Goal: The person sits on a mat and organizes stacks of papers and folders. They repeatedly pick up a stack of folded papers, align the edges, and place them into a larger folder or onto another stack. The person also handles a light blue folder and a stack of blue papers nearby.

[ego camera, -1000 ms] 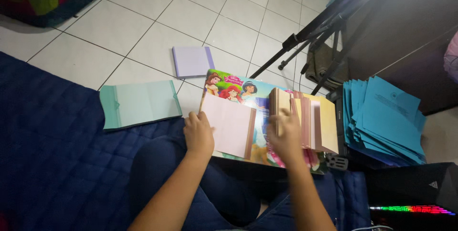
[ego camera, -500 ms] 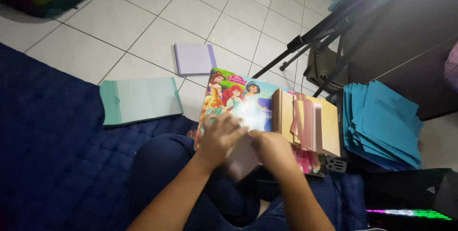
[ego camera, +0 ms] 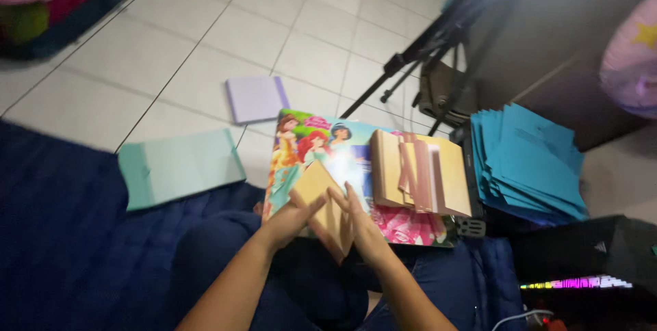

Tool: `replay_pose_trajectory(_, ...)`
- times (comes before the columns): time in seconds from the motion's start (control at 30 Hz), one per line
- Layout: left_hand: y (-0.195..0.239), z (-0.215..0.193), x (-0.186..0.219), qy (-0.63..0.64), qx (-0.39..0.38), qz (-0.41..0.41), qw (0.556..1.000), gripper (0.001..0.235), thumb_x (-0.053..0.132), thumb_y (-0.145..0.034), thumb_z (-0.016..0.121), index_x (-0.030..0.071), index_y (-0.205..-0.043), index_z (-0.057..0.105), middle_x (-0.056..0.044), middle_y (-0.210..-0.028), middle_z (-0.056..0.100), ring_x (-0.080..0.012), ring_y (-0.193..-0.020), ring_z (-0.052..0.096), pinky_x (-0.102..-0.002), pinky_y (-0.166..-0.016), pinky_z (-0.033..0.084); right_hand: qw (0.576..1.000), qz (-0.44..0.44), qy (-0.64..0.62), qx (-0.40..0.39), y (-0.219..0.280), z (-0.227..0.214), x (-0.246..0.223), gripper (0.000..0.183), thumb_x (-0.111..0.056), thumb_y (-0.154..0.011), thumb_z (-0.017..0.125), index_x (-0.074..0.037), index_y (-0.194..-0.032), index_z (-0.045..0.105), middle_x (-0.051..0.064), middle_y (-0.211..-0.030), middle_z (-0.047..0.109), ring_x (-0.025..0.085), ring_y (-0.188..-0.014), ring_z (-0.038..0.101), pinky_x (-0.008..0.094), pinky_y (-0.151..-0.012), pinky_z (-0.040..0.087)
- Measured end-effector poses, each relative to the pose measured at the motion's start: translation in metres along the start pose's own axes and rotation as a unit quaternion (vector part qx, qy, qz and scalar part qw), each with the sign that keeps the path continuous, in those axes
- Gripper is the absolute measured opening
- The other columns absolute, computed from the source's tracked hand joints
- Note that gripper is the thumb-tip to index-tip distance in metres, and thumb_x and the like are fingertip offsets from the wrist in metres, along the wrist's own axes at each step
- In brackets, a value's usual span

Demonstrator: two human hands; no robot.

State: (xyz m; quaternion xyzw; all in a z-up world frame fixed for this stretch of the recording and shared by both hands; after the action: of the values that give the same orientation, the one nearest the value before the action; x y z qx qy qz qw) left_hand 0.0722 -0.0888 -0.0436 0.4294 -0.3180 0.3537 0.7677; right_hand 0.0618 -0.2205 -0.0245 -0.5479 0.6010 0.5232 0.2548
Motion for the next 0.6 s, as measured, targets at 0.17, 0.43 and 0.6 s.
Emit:
replay_pose_trajectory(0.17, -0.028, 0.0, -0.016, -0.197, -0.02, 0.118, 0.973, 0.062, 0.042, -0.084, 0.073, 0.013, -0.137, 0.06, -0.002, -0.131, 0.071, -0.0127, -0.116, 0.066, -0.031, -0.1, 0.056, 0.99, -0.116, 0.074, 0.039, 0.006, -0.035, -0.017, 0.08, -0.013, -0.087, 0.072, -0.018, -0.155, 0.031, 0.014, -0.141, 0.065, 0.021, -0.123, 0.068, 0.031, -0.098, 0.056)
replay_pose_trajectory(0.43, -0.088, 0.062, 0.015, -0.272, 0.101, 0.169, 0.942, 0.067, 0.044, -0.1, 0.059, 0.001, -0.15, 0.044, -0.027, -0.149, 0.051, -0.0396, -0.14, 0.05, -0.05, -0.114, 0.043, 0.878, 0.035, 0.296, 0.375, -0.044, -0.356, 0.101, 0.035, -0.053, -0.076, 0.081, -0.025, -0.097, 0.077, 0.001, -0.109, 0.068, 0.03, -0.105, 0.068, 0.042, -0.087, 0.053)
replay_pose_trajectory(0.6, -0.183, 0.094, 0.015, -0.309, 0.188, 0.16, 0.918, 0.096, 0.061, -0.098, 0.059, -0.007, -0.155, 0.023, -0.039, -0.149, 0.039, -0.0504, -0.144, 0.04, -0.057, -0.121, 0.034, 0.94, 0.079, 0.163, 0.288, -0.083, -0.346, 0.129, 0.075, -0.036, -0.067, 0.097, -0.002, -0.123, 0.061, 0.028, -0.124, 0.067, 0.047, -0.116, 0.065, 0.056, -0.086, 0.056)
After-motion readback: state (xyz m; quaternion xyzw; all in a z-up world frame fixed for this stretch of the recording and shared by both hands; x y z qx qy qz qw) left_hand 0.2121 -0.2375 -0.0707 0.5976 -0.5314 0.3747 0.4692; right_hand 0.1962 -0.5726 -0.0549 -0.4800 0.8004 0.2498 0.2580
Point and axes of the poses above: each hand's wrist, its own y-axis away from the middle knuckle, its own z-axis out of the palm, x = y × z, the point moved 10 cm from there along -y, towards the middle knuckle
